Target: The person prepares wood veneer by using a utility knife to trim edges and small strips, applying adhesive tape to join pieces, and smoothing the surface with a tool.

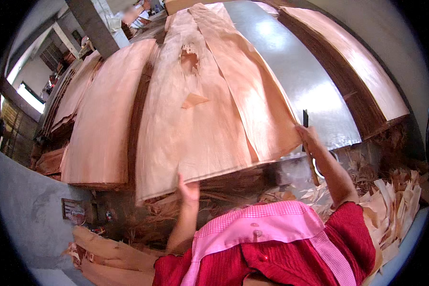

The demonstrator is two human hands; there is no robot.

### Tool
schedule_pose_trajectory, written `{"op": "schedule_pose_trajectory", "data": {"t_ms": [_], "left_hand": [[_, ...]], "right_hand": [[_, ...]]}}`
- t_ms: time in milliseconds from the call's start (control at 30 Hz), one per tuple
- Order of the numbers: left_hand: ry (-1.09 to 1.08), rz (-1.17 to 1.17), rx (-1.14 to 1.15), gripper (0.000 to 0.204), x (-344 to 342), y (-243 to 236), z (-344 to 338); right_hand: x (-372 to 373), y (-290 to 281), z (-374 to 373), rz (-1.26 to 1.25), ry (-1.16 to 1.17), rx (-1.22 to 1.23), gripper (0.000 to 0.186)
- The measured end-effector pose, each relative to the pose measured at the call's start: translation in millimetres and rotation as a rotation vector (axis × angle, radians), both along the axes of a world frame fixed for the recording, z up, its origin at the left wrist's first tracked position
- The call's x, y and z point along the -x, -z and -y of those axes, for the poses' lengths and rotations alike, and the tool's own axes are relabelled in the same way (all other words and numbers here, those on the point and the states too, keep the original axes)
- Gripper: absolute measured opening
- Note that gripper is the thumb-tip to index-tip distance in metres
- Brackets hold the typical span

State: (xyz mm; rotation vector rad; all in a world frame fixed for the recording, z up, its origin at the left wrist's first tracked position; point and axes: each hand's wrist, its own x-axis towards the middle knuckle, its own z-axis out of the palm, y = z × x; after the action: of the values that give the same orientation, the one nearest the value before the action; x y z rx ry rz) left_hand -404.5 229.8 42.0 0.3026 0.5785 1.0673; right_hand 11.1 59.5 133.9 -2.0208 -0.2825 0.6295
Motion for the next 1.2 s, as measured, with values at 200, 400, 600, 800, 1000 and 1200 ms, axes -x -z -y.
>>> {"op": "schedule_pose_trajectory", "data": {"t_ms": [200,400,600,800,1000,1200], "left_hand": [[-0.353,-0.428,0.12,0.031,-31.4,55.0,77.1],[-0.287,-0.442,0.295,0.03,-96.4,45.9,143.7],[-0.103,-0.426,0.244,0.027,-155.8,47.1,148.2],[0.122,-0.429,0.41,0.031,-241.1,73.0,132.0],[0.323,-0.506,0.409,0.032,-260.4,78.6,137.5],[0.314,-0.566,0.38,0.031,-306.1,72.1,154.2]], "right_hand": [[-88.3,59.6,128.8,-0.111,-0.001,-0.152,0.026],[-149.3,78.9,218.2,-0.047,0.077,-0.078,0.022],[-205.4,96.1,224.5,0.094,0.094,0.071,0.028],[-316.5,105.4,245.2,0.021,0.134,-0.122,0.03],[-336.7,71.8,241.3,-0.209,0.028,-0.081,0.038],[-347.3,105.0,326.1,-0.326,-0.054,0.023,0.033]]}}
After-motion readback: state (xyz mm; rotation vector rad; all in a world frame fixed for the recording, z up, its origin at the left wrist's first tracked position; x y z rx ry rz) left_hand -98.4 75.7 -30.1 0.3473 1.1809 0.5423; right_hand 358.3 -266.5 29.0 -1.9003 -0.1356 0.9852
